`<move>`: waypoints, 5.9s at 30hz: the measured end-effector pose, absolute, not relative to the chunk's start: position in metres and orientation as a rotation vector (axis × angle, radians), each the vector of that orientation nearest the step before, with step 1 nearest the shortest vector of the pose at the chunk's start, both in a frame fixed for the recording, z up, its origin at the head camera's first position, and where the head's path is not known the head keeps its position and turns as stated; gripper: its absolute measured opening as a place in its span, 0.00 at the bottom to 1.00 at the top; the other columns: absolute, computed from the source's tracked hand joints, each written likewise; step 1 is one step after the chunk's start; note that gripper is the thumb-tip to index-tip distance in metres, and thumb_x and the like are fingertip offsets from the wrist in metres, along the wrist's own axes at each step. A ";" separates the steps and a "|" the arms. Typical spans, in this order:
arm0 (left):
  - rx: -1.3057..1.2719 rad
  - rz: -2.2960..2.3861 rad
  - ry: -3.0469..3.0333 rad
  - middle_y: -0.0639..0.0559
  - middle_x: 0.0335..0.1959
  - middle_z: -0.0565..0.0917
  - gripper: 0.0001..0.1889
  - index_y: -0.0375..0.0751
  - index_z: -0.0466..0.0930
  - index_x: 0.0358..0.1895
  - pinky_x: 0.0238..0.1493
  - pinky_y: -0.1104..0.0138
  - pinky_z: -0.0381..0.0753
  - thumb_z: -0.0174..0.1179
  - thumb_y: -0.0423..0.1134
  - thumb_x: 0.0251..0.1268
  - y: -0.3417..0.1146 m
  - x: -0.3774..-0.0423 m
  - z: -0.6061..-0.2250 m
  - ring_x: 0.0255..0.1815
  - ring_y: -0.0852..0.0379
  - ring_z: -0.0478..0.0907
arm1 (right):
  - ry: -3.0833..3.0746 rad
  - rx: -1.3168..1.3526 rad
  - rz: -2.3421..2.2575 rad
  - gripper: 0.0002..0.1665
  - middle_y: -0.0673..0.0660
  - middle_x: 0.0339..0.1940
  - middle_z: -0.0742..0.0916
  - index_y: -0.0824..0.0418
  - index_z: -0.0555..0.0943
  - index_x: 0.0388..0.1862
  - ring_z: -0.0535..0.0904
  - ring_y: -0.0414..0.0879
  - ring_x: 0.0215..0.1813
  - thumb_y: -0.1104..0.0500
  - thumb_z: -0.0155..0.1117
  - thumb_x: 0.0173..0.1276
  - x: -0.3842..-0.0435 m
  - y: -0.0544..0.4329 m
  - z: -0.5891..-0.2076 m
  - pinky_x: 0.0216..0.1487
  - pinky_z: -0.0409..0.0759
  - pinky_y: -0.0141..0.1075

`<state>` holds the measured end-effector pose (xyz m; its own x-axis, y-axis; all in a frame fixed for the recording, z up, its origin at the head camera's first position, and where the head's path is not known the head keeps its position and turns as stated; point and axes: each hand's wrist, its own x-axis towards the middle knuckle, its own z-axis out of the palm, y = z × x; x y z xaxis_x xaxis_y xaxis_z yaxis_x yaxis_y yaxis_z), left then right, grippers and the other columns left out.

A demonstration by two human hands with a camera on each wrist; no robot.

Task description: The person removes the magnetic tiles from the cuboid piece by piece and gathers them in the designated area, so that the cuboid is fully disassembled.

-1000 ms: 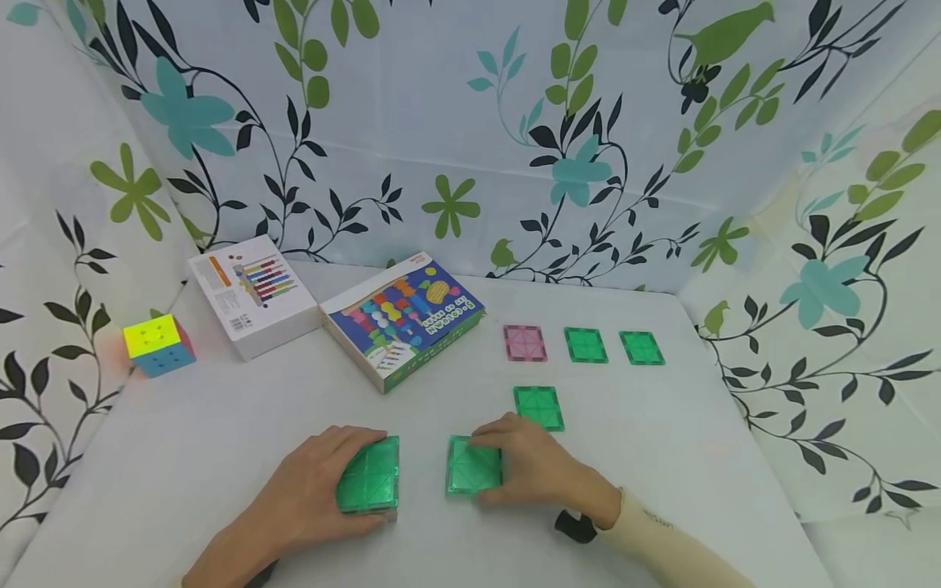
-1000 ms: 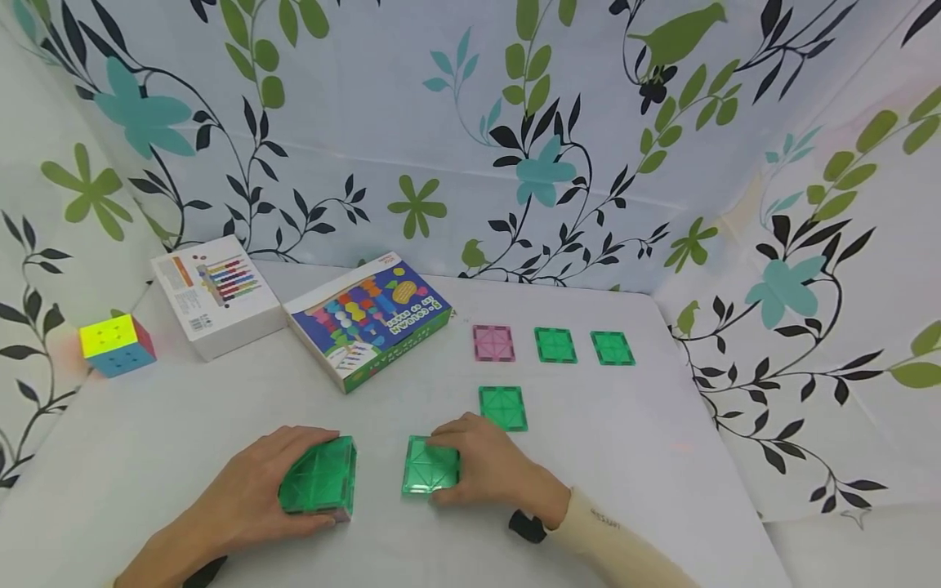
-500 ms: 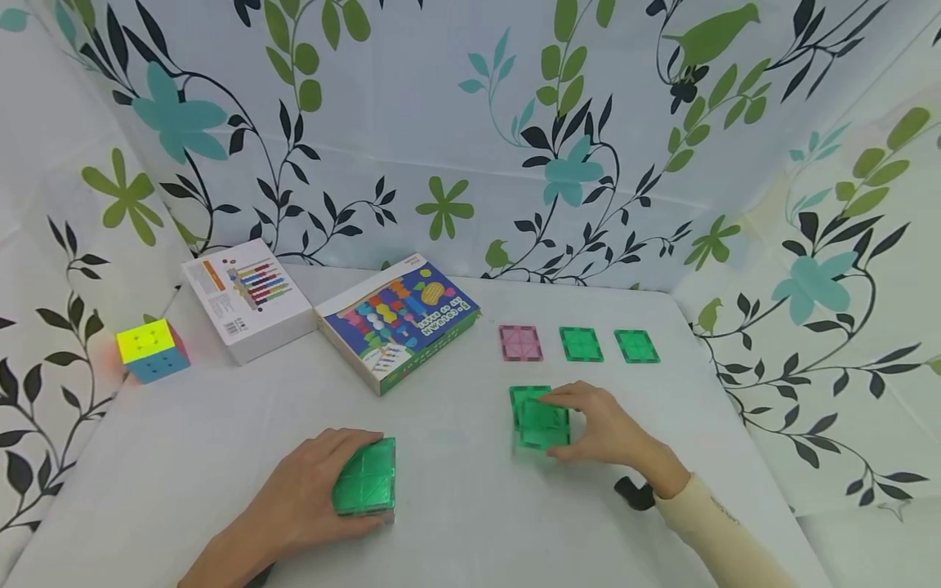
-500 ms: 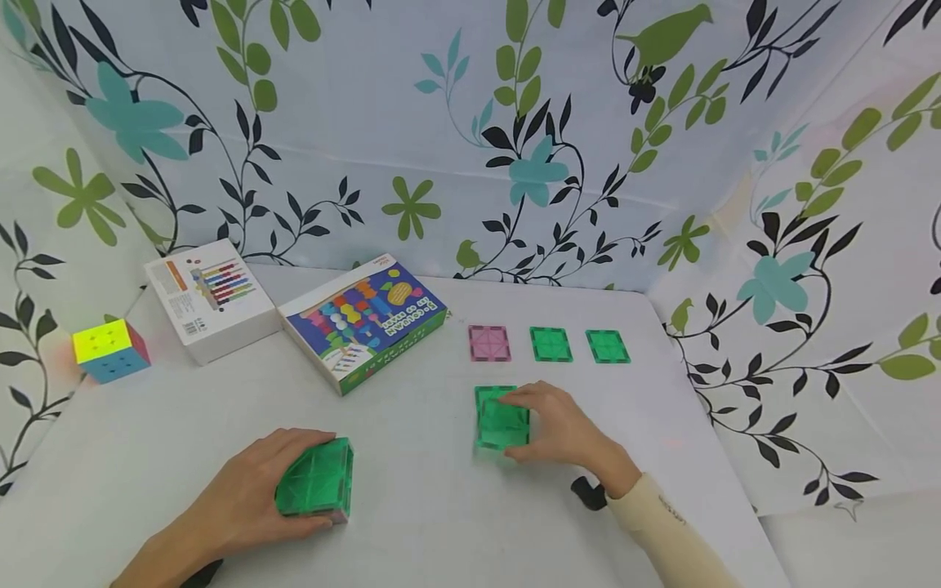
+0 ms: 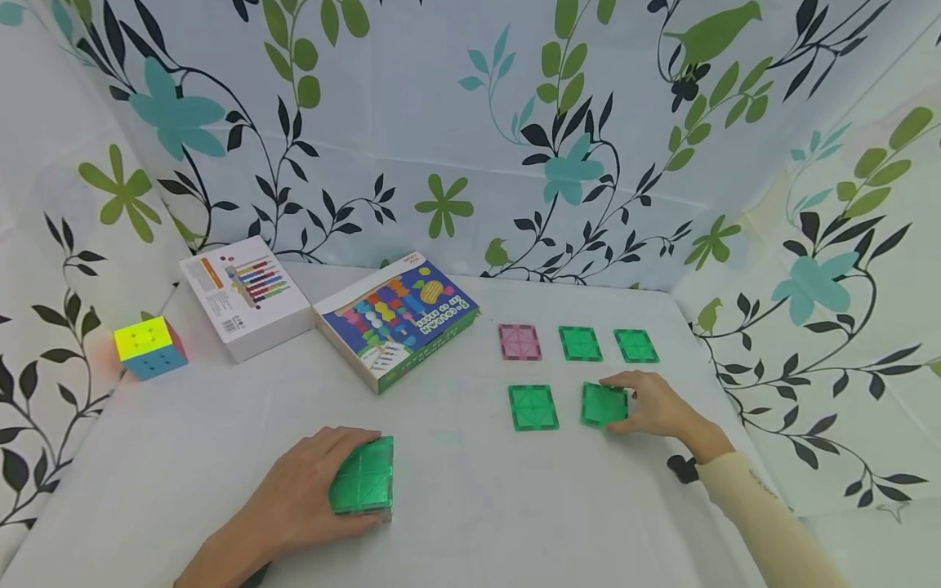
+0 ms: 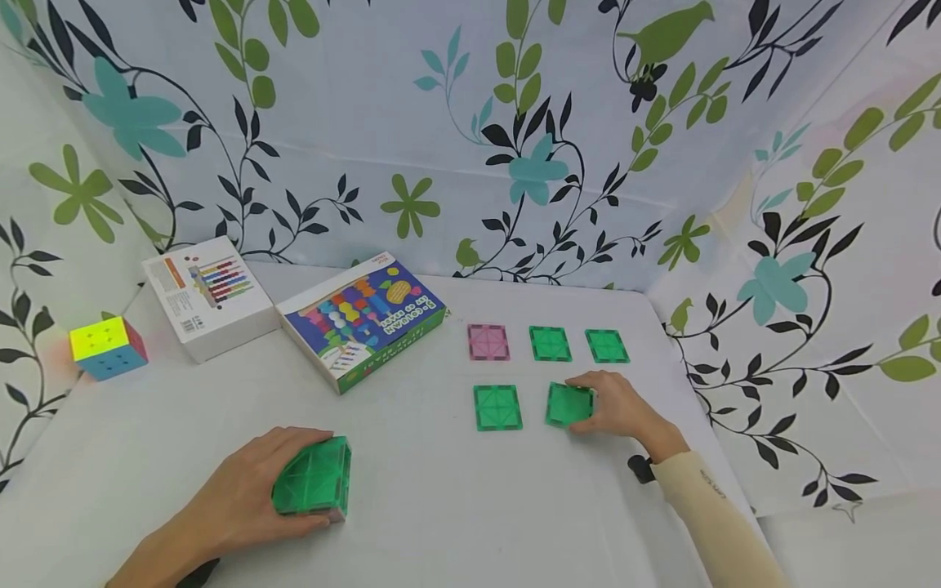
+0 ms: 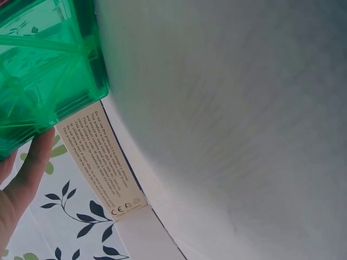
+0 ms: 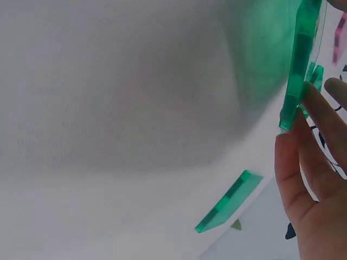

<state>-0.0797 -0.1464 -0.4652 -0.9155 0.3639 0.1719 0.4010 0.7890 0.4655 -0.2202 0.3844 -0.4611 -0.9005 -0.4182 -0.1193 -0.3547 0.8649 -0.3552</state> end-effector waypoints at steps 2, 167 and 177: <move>-0.614 -0.777 -2.903 0.65 0.58 0.81 0.47 0.58 0.74 0.67 0.50 0.56 0.84 0.78 0.69 0.39 -0.147 -0.078 -0.464 0.53 0.63 0.77 | 2.821 -0.572 -0.470 0.45 0.61 0.62 0.86 0.60 0.81 0.65 0.82 0.58 0.60 0.49 0.87 0.46 -0.223 0.385 -0.463 0.54 0.85 0.51; -0.601 -0.974 -3.129 0.51 0.64 0.81 0.49 0.46 0.70 0.70 0.62 0.46 0.82 0.82 0.57 0.41 -0.181 -0.081 -0.448 0.65 0.46 0.79 | 2.946 -1.195 -0.358 0.40 0.58 0.68 0.82 0.56 0.80 0.67 0.80 0.56 0.67 0.53 0.82 0.54 -0.191 0.272 -0.390 0.55 0.86 0.49; -0.605 -0.980 -3.113 0.52 0.70 0.76 0.53 0.48 0.65 0.75 0.64 0.46 0.80 0.81 0.57 0.43 -0.178 -0.080 -0.449 0.69 0.47 0.76 | 2.551 -1.330 -0.667 0.29 0.50 0.65 0.85 0.51 0.79 0.68 0.81 0.43 0.67 0.45 0.68 0.72 -0.156 0.117 -0.423 0.64 0.82 0.39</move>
